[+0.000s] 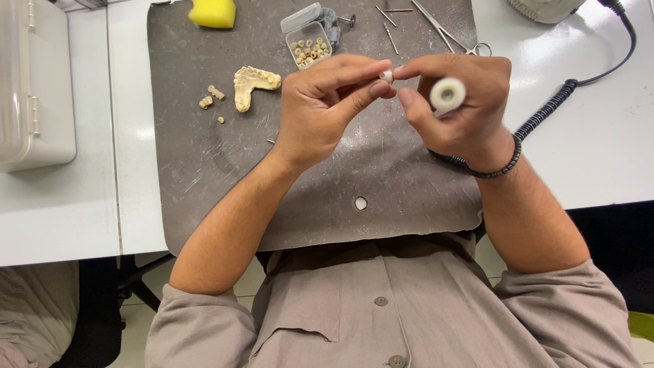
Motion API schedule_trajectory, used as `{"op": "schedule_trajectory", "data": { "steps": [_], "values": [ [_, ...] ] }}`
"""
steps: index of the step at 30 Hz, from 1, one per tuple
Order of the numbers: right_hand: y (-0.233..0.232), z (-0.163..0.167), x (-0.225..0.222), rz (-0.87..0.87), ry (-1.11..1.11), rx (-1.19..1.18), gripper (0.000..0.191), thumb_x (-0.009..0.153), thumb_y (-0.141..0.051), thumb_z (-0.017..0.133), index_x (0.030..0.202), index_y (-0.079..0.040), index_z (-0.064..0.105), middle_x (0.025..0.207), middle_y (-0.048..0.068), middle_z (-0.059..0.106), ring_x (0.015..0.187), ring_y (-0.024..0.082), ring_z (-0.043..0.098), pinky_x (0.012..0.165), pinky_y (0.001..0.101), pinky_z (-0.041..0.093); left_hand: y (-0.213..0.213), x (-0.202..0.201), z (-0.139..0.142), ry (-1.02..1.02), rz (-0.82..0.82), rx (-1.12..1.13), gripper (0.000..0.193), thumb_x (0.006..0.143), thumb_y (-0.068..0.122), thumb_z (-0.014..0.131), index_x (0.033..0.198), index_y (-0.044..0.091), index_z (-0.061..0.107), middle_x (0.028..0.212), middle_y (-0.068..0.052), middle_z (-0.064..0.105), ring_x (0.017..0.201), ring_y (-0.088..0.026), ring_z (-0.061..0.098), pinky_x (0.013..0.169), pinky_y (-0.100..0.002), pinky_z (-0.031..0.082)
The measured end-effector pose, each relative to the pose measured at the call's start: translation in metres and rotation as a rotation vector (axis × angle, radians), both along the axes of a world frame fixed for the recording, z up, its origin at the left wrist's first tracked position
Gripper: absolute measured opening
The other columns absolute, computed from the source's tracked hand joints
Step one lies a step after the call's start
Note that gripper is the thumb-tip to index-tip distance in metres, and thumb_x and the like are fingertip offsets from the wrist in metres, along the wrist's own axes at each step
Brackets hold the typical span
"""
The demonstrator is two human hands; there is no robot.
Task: The person holds a small dental crown in one hand and grinds and polishes it with a rotary micromotor tool, changing between a disc bur, a white stone, a buffing wheel, and a green polishing point. They set the finished crown on the bench, pick up another small crown, and continue polishing it with the tool.
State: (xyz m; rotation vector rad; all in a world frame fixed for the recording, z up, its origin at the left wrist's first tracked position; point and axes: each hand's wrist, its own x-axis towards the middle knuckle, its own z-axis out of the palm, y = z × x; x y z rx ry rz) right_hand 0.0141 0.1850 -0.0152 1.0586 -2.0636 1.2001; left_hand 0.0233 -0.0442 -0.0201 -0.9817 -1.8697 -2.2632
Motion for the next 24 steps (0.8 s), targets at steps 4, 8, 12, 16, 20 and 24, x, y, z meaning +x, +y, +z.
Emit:
{"op": "schedule_trajectory", "data": {
  "steps": [4, 8, 12, 16, 20, 24],
  "values": [
    [0.004, -0.006, -0.011, -0.16, 0.133, 0.181, 0.052, 0.094, -0.051, 0.084, 0.085, -0.005, 0.061, 0.072, 0.004, 0.058, 0.064, 0.013, 0.059, 0.053, 0.0257, 0.045, 0.001, 0.004, 0.001, -0.074, 0.042, -0.04, 0.027, 0.104, 0.003, 0.072, 0.13, 0.001, 0.068, 0.117, -0.011, 0.075, 0.108, -0.014, 0.074, 0.1, -0.026, 0.065],
    [0.007, -0.013, -0.013, -0.306, 0.148, 0.305, 0.071, 0.086, -0.073, 0.084, 0.076, -0.012, 0.05, 0.058, 0.0, 0.044, 0.051, 0.013, 0.043, 0.048, 0.0283, 0.034, 0.002, 0.005, 0.001, -0.087, 0.068, -0.08, 0.016, 0.105, 0.004, 0.072, 0.121, 0.001, 0.072, 0.114, -0.01, 0.078, 0.108, -0.015, 0.077, 0.099, -0.028, 0.067],
    [0.007, -0.015, -0.014, -0.307, 0.153, 0.343, 0.071, 0.086, -0.076, 0.082, 0.071, -0.015, 0.05, 0.06, -0.003, 0.044, 0.05, 0.011, 0.044, 0.046, 0.0266, 0.032, 0.001, 0.002, 0.0, -0.071, 0.06, -0.131, 0.015, 0.104, 0.002, 0.071, 0.119, 0.001, 0.073, 0.111, -0.011, 0.078, 0.105, -0.016, 0.077, 0.095, -0.027, 0.067],
    [0.005, -0.015, -0.013, -0.321, 0.172, 0.398, 0.07, 0.089, -0.075, 0.081, 0.067, -0.016, 0.048, 0.057, -0.004, 0.042, 0.05, 0.011, 0.042, 0.047, 0.0276, 0.031, 0.001, 0.001, -0.002, -0.043, 0.059, -0.158, 0.015, 0.103, 0.001, 0.071, 0.118, 0.002, 0.074, 0.113, -0.01, 0.077, 0.105, -0.016, 0.077, 0.095, -0.027, 0.067],
    [0.006, -0.015, -0.011, -0.352, 0.196, 0.424, 0.068, 0.091, -0.073, 0.081, 0.068, -0.016, 0.049, 0.058, -0.004, 0.043, 0.05, 0.011, 0.041, 0.048, 0.0282, 0.03, 0.003, 0.0, -0.004, -0.086, 0.059, -0.148, 0.016, 0.103, 0.001, 0.071, 0.119, 0.001, 0.074, 0.112, -0.011, 0.078, 0.104, -0.016, 0.077, 0.095, -0.027, 0.067],
    [0.007, -0.014, -0.01, -0.372, 0.215, 0.448, 0.069, 0.09, -0.073, 0.081, 0.067, -0.017, 0.05, 0.057, -0.005, 0.043, 0.048, 0.011, 0.039, 0.046, 0.0281, 0.029, 0.005, 0.0, -0.005, -0.096, 0.043, -0.121, 0.016, 0.104, 0.001, 0.07, 0.12, 0.001, 0.073, 0.113, -0.011, 0.078, 0.105, -0.016, 0.077, 0.096, -0.028, 0.067]
  ]
}}
